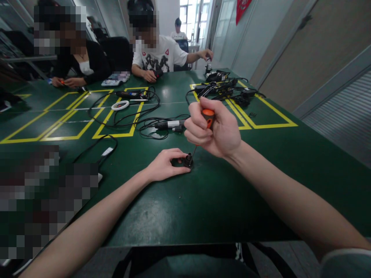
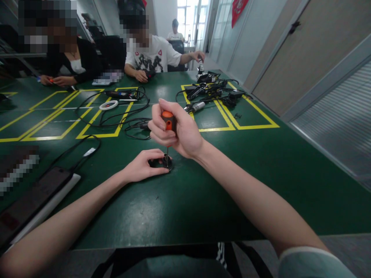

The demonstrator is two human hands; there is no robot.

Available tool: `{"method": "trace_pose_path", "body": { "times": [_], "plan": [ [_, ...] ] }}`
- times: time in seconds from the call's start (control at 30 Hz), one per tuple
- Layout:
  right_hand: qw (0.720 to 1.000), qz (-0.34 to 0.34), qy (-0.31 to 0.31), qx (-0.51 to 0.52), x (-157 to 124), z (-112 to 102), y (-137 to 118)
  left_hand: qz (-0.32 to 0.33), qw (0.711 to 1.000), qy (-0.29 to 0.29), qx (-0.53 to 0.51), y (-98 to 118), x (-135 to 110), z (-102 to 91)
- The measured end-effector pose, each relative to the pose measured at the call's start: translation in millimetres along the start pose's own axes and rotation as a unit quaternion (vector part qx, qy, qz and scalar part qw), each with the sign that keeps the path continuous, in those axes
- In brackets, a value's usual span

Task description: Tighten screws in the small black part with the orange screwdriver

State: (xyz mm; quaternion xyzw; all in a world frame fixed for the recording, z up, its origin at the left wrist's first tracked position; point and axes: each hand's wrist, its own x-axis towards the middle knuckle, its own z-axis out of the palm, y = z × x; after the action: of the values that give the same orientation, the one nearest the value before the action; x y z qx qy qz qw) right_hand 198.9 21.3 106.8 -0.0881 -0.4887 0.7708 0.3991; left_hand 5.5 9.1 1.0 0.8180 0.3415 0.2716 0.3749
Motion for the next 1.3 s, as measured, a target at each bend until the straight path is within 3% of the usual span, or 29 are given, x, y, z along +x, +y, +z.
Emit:
{"method": "trace_pose_path", "body": {
  "times": [0.23,0.37,0.5,0.7,1.0,1.3],
  "plan": [
    [0.994,-0.056,-0.026,-0.085,1,3,1,-0.008,1.000,0.001,0.008,0,0,0.8],
    [0.991,-0.049,-0.034,-0.116,2,6,-3,0.000,1.000,-0.003,0.021,0,0,0.9],
    [0.994,-0.025,-0.040,-0.103,0,7,-3,0.005,0.999,-0.001,0.040,1,-1,0.8],
    [0.993,-0.045,-0.055,-0.090,-3,8,1,0.008,0.999,0.005,0.041,0,0,1.6],
    [0.993,-0.012,-0.078,-0.093,-3,4,-10,0.013,0.998,0.000,0.054,2,0,1.4],
    [0.992,-0.074,-0.037,-0.095,1,5,3,0.005,0.999,-0.006,0.032,2,-1,0.4]
  ]
}}
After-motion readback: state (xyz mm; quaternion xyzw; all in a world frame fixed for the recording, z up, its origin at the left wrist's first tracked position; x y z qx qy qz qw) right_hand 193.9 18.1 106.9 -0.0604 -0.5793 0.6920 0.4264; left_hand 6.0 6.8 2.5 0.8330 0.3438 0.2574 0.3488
